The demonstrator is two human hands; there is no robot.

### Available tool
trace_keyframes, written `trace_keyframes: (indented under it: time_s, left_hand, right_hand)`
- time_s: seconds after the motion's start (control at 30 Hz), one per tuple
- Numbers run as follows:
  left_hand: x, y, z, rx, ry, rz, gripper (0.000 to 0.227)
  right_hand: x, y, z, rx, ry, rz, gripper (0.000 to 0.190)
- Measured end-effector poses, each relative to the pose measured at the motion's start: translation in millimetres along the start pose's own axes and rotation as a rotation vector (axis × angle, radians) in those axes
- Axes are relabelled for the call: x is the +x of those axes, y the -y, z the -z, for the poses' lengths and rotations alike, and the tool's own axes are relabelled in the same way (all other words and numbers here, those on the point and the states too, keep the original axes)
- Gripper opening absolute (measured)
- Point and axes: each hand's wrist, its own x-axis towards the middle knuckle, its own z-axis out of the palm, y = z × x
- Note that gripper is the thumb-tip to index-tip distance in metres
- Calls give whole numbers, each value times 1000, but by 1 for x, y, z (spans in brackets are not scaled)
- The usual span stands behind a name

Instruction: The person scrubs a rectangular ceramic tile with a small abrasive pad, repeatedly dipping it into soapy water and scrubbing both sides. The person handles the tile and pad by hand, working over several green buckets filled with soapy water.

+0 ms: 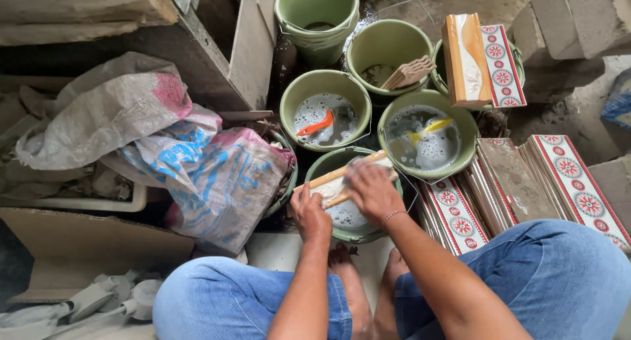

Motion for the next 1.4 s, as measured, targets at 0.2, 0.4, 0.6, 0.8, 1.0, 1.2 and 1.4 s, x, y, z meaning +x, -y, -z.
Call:
trace_keyframes:
  time_s: [0.2,0.4,0.6,0.8,1.0,1.2,1.4]
  left_hand:
    - [0,-2,2,15,-12,-17,21]
    - [2,-7,6,17,-26,-19,21]
    - [5,-13,11,17,-37,-16,22]
    - [1,-3,-5,26,-40,-21,21]
    - [8,-14,8,26,-49,-45,21]
    - [7,-19,15,12,-48,-39,23]
    - [1,-7,5,21,-22,-30,22]
  right_hand:
    - [-5,19,22,24,106,-230,73]
    - [-8,11,33,53,187,-243,88]
    - [-11,16,23,5,193,-201,86]
    - [-6,29,40,24,163,-287,84]
    - [-3,19,31,80,182,-355,88]
    - [6,14,29,161,124,-606,91]
    - [12,-8,38,102,60,-421,78]
